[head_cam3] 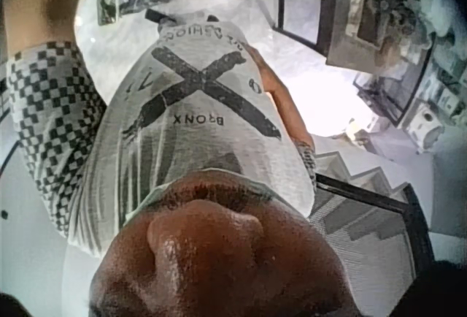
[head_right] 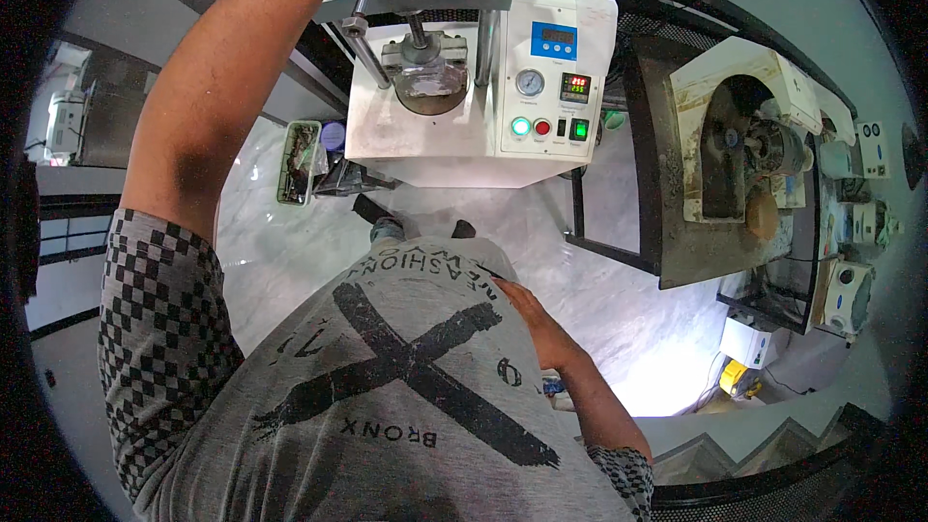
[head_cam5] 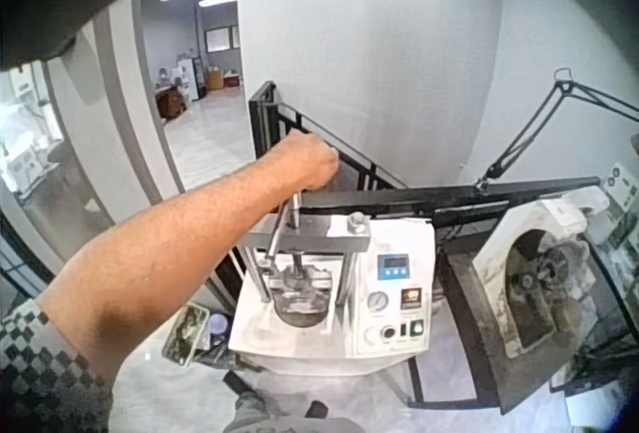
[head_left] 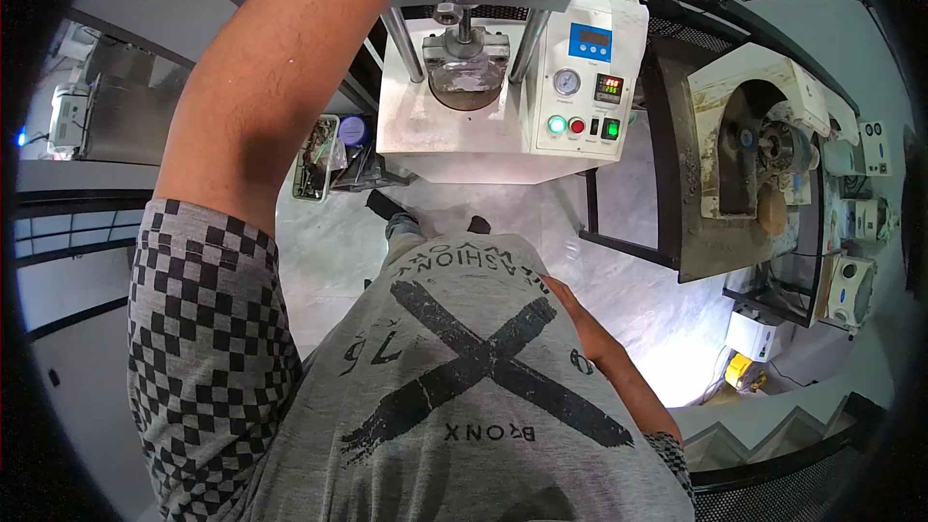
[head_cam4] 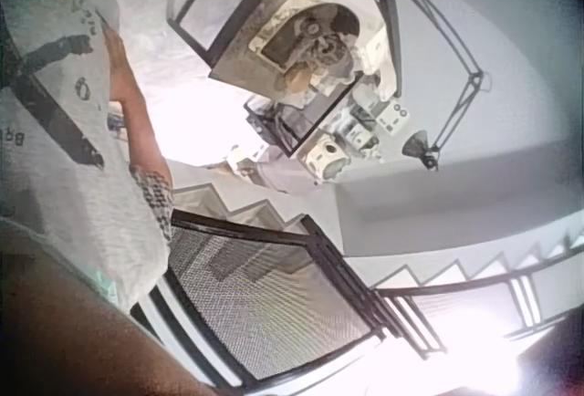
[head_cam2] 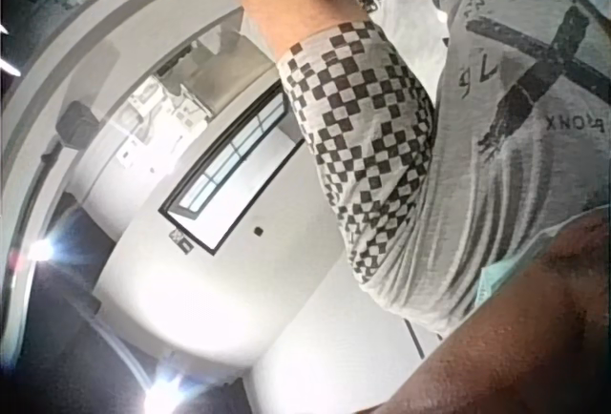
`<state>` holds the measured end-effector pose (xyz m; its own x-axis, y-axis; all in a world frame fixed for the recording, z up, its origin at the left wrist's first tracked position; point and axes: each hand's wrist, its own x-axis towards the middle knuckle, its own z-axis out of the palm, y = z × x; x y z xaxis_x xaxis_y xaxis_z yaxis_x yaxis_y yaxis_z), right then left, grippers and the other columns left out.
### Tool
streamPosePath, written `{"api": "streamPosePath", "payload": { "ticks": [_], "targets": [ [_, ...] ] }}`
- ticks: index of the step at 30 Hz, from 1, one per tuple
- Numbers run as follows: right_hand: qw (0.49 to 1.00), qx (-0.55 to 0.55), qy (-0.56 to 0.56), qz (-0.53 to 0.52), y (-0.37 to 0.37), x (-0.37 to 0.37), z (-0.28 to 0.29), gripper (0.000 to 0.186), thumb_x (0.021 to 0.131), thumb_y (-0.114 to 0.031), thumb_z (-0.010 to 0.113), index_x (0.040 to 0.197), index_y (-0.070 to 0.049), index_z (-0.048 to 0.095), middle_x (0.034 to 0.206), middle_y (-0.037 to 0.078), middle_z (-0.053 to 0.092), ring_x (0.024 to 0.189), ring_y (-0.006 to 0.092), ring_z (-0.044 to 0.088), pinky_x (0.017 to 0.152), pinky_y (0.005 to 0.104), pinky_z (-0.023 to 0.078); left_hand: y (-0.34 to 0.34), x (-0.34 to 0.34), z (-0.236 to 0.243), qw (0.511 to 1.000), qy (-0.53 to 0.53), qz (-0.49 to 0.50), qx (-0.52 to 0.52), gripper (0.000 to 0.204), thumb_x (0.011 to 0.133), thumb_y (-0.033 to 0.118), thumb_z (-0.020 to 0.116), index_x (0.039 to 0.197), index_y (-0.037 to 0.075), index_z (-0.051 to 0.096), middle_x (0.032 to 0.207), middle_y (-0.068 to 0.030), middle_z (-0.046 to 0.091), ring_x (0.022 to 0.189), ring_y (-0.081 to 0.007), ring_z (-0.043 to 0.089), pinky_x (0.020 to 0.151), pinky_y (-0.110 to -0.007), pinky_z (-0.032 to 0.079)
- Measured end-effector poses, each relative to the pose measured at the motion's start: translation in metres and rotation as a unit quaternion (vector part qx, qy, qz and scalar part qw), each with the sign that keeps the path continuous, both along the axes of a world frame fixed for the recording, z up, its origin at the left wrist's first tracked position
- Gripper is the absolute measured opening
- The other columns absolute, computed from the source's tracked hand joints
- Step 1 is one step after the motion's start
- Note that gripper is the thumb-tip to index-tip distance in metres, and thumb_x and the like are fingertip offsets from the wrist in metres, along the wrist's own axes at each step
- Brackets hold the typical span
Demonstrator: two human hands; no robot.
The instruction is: The person operates a hydraulic press to compress a metal dental flask. They press a button on the machine, turn a lever to apply pressure, and then release the lever to remove the flask.
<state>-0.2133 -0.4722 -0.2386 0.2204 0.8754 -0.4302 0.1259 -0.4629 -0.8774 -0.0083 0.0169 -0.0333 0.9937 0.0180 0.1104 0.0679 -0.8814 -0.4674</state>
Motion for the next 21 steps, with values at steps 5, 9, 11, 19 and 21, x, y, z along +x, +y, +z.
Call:
{"api": "streamPosePath", "payload": {
  "ticks": [5, 9, 11, 19, 21],
  "targets": [
    [0.999, 0.028, -0.027, 0.018, -0.002, 0.001, -0.006, 0.123, 0.062, -0.047, 0.089, 0.161, -0.009, 0.027, 0.164, 0.017, 0.03, 0.15, 0.0359, 0.03, 0.124, 0.0476, 0.028, 0.01, 0.008, -0.007, 0.997, -0.005, 0.041, -0.063, 0.027, 0.086, 0.017, 0.058, 0.094, 0.003, 0.079, 0.103, -0.021, 0.075, 0.096, -0.0396, 0.072, 0.083, -0.049, 0.058],
    [0.999, 0.027, -0.019, 0.016, -0.004, 0.001, -0.006, 0.124, 0.061, -0.047, 0.09, 0.161, -0.009, 0.027, 0.164, 0.019, 0.029, 0.15, 0.0366, 0.03, 0.123, 0.0482, 0.028, 0.013, 0.011, -0.011, 0.999, -0.001, -0.011, -0.034, 0.026, 0.084, 0.014, 0.058, 0.097, 0.005, 0.08, 0.102, -0.0208, 0.075, 0.095, -0.0393, 0.072, 0.083, -0.048, 0.058],
    [0.999, 0.032, -0.027, 0.019, -0.003, 0.001, -0.006, 0.124, 0.061, -0.047, 0.09, 0.161, -0.009, 0.028, 0.164, 0.019, 0.029, 0.15, 0.0367, 0.03, 0.123, 0.0483, 0.028, 0.013, 0.008, -0.013, 0.964, -0.127, -0.011, -0.235, 0.027, 0.082, 0.012, 0.059, 0.098, 0.008, 0.08, 0.101, -0.0215, 0.074, 0.095, -0.0392, 0.072, 0.084, -0.048, 0.058],
    [0.999, 0.022, -0.025, 0.014, -0.003, -0.001, -0.007, 0.12, 0.063, -0.044, 0.089, 0.16, -0.008, 0.029, 0.163, 0.019, 0.03, 0.15, 0.0378, 0.03, 0.123, 0.0485, 0.029, -0.005, -0.007, -0.002, 0.959, -0.145, 0.001, -0.245, 0.026, 0.08, 0.011, 0.06, 0.096, 0.005, 0.079, 0.099, -0.0245, 0.073, 0.093, -0.0397, 0.072, 0.085, -0.048, 0.058],
    [1.0, 0.022, -0.017, 0.009, -0.002, -0.001, -0.006, 0.118, 0.065, -0.043, 0.089, 0.16, -0.007, 0.029, 0.163, 0.02, 0.03, 0.15, 0.0381, 0.03, 0.123, 0.0484, 0.029, -0.008, -0.011, 0.001, 0.952, -0.165, 0.063, -0.25, 0.025, 0.082, 0.012, 0.06, 0.096, 0.003, 0.079, 0.099, -0.025, 0.073, 0.093, -0.0398, 0.073, 0.084, -0.049, 0.058]
  ]
}}
